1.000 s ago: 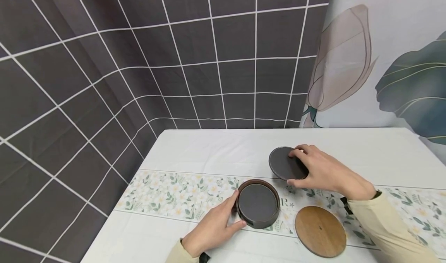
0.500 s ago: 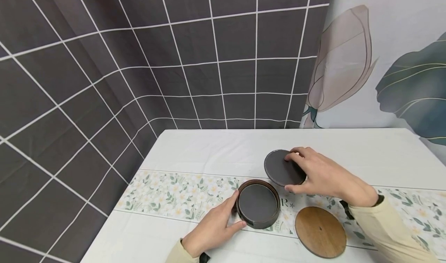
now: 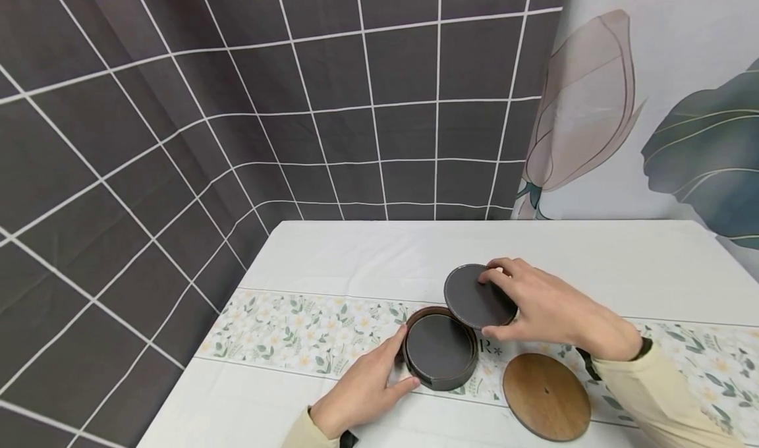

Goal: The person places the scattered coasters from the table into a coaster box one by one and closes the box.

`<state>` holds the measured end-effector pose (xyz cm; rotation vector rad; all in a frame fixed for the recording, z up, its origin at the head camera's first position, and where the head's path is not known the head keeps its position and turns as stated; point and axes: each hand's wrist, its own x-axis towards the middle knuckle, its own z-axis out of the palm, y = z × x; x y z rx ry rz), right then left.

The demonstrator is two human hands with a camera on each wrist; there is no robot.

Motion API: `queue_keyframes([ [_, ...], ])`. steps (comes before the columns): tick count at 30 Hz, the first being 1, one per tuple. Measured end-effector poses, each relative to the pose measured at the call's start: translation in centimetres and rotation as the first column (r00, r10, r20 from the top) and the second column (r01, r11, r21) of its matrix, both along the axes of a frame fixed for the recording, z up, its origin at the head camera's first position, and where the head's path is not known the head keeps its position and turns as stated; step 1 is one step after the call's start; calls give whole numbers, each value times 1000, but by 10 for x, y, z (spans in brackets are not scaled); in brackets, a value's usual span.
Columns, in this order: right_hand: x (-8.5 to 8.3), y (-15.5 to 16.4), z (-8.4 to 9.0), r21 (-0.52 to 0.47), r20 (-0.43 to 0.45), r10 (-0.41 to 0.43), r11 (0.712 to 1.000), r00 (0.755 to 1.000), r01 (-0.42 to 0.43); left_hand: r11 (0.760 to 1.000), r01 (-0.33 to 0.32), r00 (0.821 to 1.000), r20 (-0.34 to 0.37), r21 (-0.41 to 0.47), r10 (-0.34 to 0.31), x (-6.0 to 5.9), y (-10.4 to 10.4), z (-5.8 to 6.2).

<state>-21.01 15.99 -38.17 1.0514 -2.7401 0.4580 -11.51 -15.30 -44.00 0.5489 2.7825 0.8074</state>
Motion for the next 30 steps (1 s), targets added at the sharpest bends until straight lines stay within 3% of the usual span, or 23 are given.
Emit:
queue_keyframes([
  [30,15,-24,-11,56,29,98,993,995,-99,1000,-8,1000,6,-11,8,0,0,0],
])
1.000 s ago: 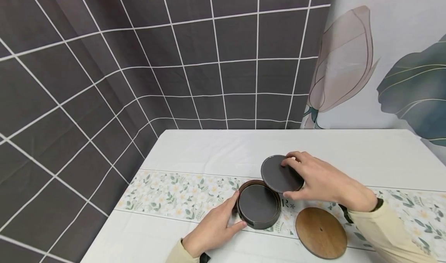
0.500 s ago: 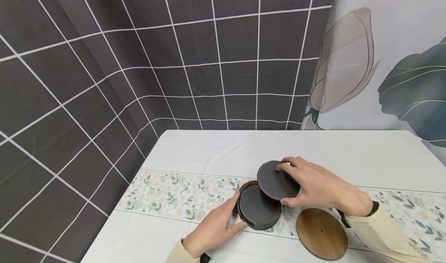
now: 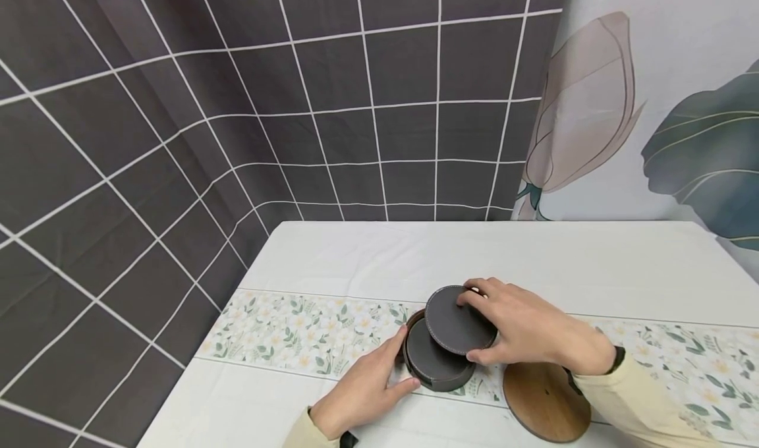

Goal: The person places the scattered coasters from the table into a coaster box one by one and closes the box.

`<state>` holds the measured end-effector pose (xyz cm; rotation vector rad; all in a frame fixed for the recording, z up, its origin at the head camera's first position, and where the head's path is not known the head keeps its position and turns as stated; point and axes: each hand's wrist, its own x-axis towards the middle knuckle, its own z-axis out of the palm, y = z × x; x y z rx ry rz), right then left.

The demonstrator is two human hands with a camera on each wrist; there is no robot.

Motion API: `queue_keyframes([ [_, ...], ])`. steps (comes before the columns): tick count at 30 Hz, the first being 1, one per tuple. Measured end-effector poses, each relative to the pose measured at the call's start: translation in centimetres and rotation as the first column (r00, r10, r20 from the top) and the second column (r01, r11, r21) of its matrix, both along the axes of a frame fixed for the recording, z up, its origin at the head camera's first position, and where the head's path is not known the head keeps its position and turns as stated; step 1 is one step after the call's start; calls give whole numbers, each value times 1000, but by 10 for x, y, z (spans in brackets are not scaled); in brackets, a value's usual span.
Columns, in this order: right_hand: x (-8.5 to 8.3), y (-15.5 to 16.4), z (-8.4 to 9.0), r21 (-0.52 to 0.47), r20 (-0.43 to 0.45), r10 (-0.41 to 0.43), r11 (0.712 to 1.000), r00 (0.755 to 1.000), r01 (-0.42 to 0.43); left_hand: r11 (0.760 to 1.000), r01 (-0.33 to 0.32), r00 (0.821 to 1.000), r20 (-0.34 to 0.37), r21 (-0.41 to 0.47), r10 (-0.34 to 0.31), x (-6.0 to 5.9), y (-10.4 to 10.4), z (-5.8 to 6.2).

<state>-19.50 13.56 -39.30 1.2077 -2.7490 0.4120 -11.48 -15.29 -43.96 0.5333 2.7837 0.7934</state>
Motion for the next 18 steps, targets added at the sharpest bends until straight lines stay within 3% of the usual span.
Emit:
queue_keyframes([
  [18,8,-20,-14,42,58,67,997,996,-70,1000,15,1000,2,16,-15,0,-1,1],
])
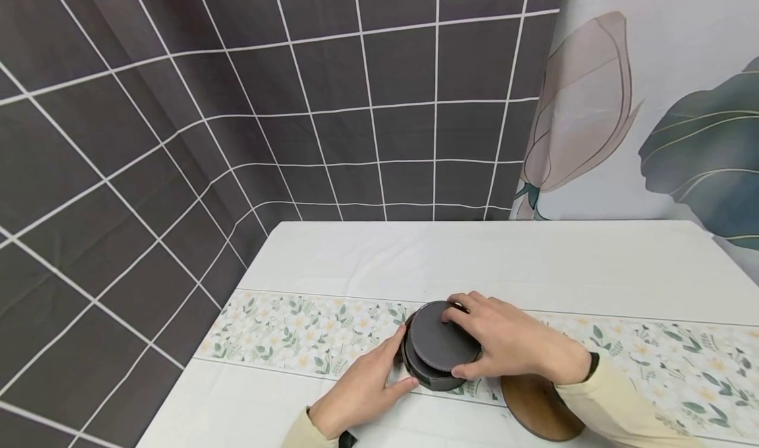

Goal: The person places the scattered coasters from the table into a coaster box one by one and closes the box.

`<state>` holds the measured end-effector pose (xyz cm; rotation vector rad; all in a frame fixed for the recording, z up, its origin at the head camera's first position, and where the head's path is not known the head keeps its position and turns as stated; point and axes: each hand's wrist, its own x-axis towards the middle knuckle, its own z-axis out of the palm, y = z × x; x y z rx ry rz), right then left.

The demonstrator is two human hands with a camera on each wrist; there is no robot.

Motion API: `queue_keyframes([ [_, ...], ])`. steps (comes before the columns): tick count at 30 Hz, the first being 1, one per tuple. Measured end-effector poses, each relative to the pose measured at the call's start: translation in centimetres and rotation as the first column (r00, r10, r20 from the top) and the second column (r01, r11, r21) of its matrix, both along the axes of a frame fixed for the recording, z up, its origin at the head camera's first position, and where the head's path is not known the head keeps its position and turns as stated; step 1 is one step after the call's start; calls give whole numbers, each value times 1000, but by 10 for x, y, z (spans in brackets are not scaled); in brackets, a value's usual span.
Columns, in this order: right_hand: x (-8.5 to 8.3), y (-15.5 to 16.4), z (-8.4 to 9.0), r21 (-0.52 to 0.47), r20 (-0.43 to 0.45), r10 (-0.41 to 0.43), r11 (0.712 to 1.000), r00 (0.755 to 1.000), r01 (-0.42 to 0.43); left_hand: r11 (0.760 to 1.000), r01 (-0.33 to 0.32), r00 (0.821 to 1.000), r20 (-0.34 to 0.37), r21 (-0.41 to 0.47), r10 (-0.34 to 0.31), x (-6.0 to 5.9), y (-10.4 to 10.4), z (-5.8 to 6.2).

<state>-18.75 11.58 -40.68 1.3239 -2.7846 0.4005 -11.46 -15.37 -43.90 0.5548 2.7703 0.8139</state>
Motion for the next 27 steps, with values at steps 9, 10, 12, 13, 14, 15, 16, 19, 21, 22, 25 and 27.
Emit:
queue_keyframes([
  [9,1,-7,-9,10,-13,14,1000,1000,-14,1000,2,1000,16,-4,-2,0,-1,1],
  [10,1,-7,-10,12,-11,14,1000,1000,-14,1000,3,1000,12,-4,-3,0,-1,0],
  [12,2,-8,-11,13,-9,11,1000,1000,-11,1000,3,1000,2,-7,-3,0,0,0],
  [13,2,-8,-11,12,-8,10,1000,1000,-10,1000,2,1000,1,-6,-2,0,0,0],
  [14,2,-8,-12,11,-9,9,1000,1000,-9,1000,1,1000,-1,-7,-1,0,0,0],
  [15,2,-8,-12,11,-6,8,1000,1000,-8,1000,1,1000,-1,-8,-1,0,0,0],
  [16,2,-8,-12,12,-7,7,1000,1000,-7,1000,0,1000,0,-8,0,0,0,0],
  [19,1,-9,-12,11,-10,11,1000,1000,-10,1000,-2,1000,12,-7,2,0,0,0],
  [21,1,-9,-13,11,-12,15,1000,1000,-15,1000,-5,1000,16,-8,5,-1,0,0],
  [22,1,-9,-13,11,-12,16,1000,1000,-16,1000,-5,1000,17,-8,5,-1,0,0],
  [25,0,-9,-14,10,5,12,1000,1000,-12,1000,-8,1000,20,-9,8,-1,0,-1],
  [27,0,-8,-13,8,18,8,1000,1000,-9,1000,-9,1000,23,-9,9,-1,0,-1],
])
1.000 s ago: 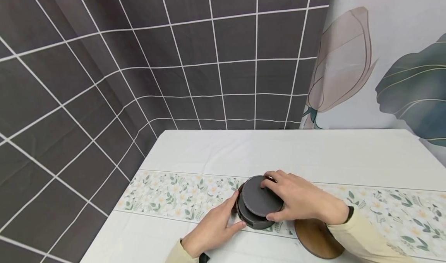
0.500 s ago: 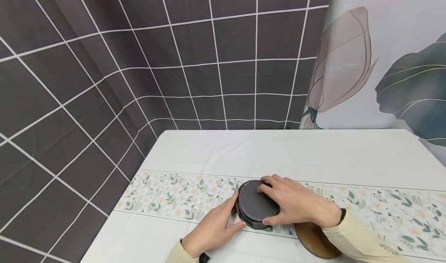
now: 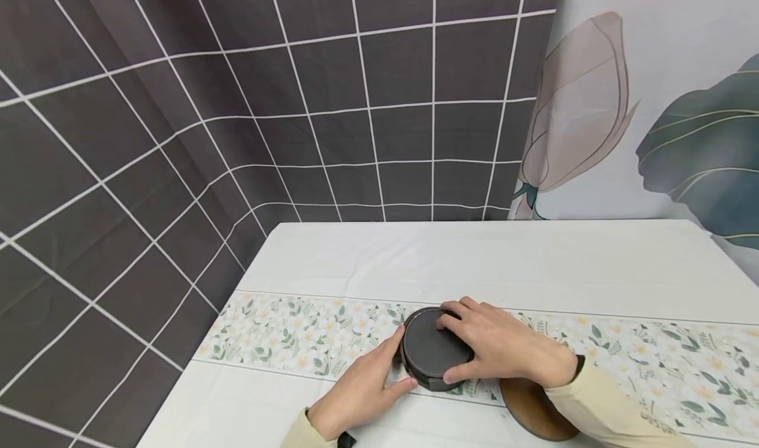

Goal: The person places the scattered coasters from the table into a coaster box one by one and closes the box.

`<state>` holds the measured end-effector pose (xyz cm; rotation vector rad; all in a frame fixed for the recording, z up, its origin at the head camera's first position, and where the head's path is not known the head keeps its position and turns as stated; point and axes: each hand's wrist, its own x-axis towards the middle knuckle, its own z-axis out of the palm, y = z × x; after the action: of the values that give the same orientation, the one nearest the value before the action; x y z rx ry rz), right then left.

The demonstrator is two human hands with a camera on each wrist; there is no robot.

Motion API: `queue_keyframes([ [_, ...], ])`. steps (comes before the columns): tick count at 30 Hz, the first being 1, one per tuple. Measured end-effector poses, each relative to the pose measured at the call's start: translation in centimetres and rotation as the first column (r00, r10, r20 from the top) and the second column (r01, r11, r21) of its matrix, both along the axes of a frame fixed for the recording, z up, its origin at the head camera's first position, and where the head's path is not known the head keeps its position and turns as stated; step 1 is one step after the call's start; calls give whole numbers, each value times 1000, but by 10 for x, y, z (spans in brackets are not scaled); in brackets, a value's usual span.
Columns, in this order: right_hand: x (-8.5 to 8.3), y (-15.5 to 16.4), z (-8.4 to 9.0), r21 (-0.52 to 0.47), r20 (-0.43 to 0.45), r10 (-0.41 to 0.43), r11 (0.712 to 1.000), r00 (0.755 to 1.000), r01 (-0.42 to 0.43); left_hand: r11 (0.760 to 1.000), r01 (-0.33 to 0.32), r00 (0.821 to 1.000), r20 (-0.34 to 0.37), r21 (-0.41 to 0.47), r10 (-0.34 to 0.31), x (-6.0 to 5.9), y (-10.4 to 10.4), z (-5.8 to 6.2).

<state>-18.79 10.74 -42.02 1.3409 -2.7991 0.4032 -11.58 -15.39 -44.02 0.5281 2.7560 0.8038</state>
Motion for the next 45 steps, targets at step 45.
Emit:
queue_keyframes([
  [45,21,34,12,-7,20,-98,995,995,99,1000,-11,1000,5,1,11,1,1,0],
])
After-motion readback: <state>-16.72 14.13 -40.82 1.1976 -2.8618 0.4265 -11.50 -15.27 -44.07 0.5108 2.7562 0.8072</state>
